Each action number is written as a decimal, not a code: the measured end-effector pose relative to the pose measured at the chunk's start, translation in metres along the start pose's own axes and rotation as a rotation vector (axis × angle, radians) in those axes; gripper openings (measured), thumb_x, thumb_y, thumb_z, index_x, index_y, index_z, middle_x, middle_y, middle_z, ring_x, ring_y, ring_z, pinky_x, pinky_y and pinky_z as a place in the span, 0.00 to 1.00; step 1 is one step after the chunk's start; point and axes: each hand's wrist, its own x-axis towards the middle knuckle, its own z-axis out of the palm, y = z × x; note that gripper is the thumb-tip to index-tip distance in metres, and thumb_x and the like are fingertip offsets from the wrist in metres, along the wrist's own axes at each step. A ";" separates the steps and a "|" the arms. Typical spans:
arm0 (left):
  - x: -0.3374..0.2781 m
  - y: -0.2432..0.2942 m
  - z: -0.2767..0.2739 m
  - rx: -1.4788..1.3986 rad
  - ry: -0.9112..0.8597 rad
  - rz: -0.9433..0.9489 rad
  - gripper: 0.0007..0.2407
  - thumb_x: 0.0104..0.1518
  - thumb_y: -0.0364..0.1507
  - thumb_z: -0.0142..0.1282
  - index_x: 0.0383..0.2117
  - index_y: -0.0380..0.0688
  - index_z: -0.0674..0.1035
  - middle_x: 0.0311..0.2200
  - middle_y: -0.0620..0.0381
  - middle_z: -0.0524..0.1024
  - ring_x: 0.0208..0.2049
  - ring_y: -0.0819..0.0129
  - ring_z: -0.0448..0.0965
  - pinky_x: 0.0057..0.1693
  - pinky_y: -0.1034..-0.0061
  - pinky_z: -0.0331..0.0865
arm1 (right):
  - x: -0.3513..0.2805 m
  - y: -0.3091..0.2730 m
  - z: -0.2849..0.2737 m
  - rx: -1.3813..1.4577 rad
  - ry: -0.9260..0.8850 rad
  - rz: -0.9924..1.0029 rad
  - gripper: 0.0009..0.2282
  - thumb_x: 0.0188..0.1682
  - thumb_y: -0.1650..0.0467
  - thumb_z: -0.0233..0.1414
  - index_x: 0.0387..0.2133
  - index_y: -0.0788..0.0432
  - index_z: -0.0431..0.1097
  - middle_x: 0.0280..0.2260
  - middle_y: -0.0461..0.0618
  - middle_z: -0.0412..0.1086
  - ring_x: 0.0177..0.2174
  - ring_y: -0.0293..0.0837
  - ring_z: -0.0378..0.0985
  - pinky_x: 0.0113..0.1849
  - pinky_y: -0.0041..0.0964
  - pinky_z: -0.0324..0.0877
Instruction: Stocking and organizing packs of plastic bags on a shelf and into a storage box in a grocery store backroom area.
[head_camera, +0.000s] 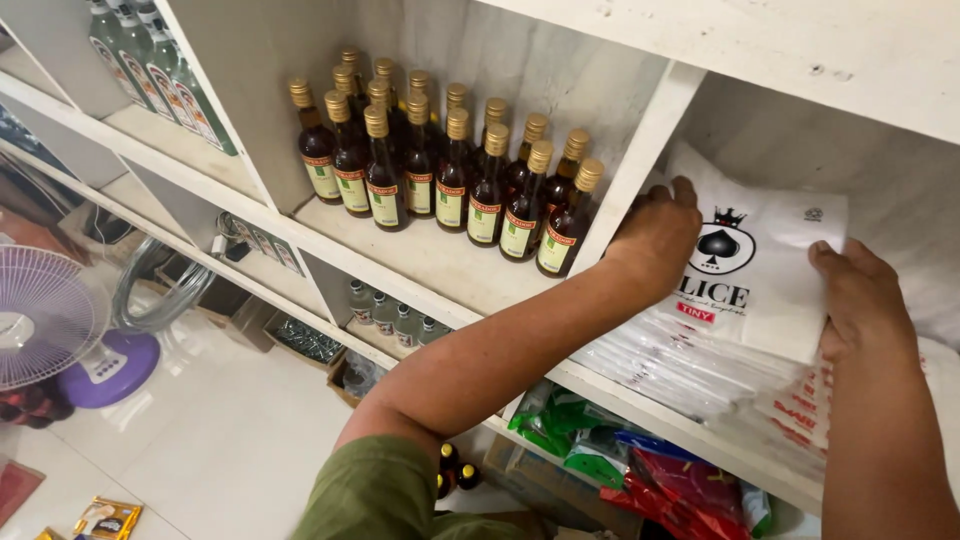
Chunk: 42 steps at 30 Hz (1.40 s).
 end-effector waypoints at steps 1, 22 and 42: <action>-0.001 -0.001 0.000 0.001 -0.005 0.005 0.35 0.46 0.27 0.64 0.61 0.20 0.61 0.42 0.38 0.77 0.42 0.56 0.80 0.45 0.70 0.79 | 0.001 0.005 -0.001 0.003 0.003 0.005 0.14 0.59 0.68 0.48 0.56 0.61 0.67 0.48 0.58 0.73 0.44 0.51 0.80 0.42 0.46 0.79; -0.022 0.009 0.006 0.419 -0.149 0.132 0.15 0.61 0.32 0.51 0.45 0.31 0.82 0.52 0.28 0.73 0.57 0.38 0.72 0.61 0.51 0.67 | -0.002 0.012 0.012 -0.170 -0.008 -0.088 0.14 0.58 0.69 0.50 0.55 0.63 0.67 0.44 0.59 0.73 0.41 0.47 0.76 0.44 0.41 0.72; -0.012 0.006 0.033 0.046 -0.127 -0.029 0.30 0.61 0.38 0.43 0.63 0.23 0.59 0.67 0.28 0.51 0.67 0.29 0.49 0.69 0.43 0.44 | -0.019 0.014 0.019 -0.912 -0.079 -0.367 0.27 0.56 0.60 0.43 0.69 0.50 0.52 0.72 0.54 0.40 0.69 0.57 0.42 0.64 0.52 0.47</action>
